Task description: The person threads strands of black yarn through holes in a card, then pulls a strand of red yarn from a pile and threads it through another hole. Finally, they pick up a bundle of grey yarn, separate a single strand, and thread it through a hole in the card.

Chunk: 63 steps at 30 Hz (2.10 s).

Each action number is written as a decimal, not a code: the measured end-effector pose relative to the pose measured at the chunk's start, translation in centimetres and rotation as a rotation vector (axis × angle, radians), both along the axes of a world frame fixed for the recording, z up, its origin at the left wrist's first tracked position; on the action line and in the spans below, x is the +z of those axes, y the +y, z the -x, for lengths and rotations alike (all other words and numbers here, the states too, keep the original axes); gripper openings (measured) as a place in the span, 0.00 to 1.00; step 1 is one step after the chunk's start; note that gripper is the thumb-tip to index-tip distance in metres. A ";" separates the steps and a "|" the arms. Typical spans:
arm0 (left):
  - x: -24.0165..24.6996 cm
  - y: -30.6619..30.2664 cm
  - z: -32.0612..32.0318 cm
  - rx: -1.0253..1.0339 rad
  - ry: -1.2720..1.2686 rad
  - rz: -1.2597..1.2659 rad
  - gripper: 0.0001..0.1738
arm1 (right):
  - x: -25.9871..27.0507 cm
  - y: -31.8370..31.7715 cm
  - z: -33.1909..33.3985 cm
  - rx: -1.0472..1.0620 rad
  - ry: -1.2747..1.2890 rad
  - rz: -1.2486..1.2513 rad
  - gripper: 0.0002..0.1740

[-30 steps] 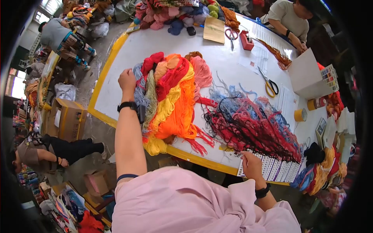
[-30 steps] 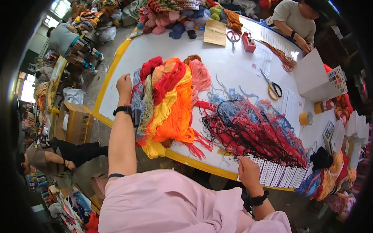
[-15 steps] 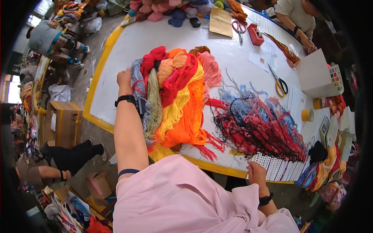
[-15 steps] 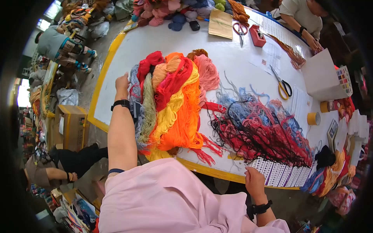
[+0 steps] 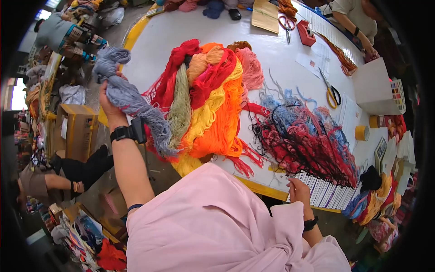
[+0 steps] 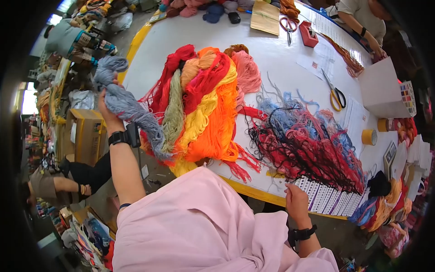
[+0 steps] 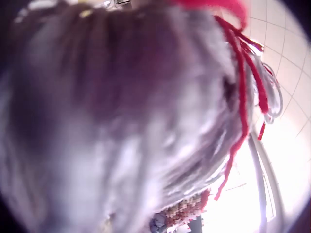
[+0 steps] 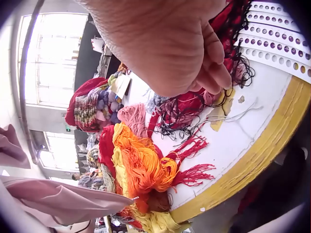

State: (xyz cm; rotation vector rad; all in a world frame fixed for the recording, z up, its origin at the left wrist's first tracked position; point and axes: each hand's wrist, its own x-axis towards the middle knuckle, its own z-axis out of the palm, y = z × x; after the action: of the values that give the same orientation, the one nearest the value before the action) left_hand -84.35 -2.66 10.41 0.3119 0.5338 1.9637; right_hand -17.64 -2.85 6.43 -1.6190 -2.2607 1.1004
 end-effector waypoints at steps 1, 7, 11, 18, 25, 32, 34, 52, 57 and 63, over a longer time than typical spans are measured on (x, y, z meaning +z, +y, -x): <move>2.0 -1.2 -1.0 -0.029 -0.005 -0.061 0.33 | 0.0 0.1 0.3 0.013 0.011 0.000 0.10; 12.2 -8.4 -7.4 -0.152 0.067 -0.346 0.40 | -0.1 -0.3 -0.3 0.096 0.099 -0.016 0.11; 20.3 -13.2 -13.3 -0.054 0.271 -0.394 0.46 | 0.8 -0.6 -2.3 0.144 0.110 -0.032 0.10; 25.9 -16.4 -27.9 0.147 0.564 0.004 0.36 | 3.3 -1.7 -6.7 0.203 0.200 -0.171 0.10; 9.5 -12.1 -51.2 0.108 2.023 0.531 0.36 | 9.5 -5.2 -4.2 0.023 1.038 0.657 0.44; 5.4 -14.8 -56.5 -0.198 1.087 0.503 0.32 | 5.7 -6.3 -5.5 -0.275 1.344 0.900 0.34; 6.2 -14.3 -57.8 -0.041 1.413 0.446 0.30 | 6.0 -6.7 -6.2 -0.187 1.241 0.759 0.37; 4.3 -14.5 -56.1 -0.233 1.609 0.534 0.13 | 3.8 -8.5 -7.0 0.360 0.648 0.129 0.23; 4.3 -14.1 -53.0 -0.458 0.914 0.749 0.11 | 4.9 -7.1 -8.4 0.434 0.654 -0.011 0.21; 4.5 -13.5 -49.1 -0.373 0.557 0.609 0.16 | 4.2 -5.4 -10.7 0.487 0.404 -0.207 0.21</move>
State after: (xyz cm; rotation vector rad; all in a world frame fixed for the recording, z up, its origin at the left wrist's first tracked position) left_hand -35.21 -16.16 14.91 0.5241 1.2943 1.2618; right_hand -6.92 -8.27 10.64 -0.7027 -2.4300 1.1116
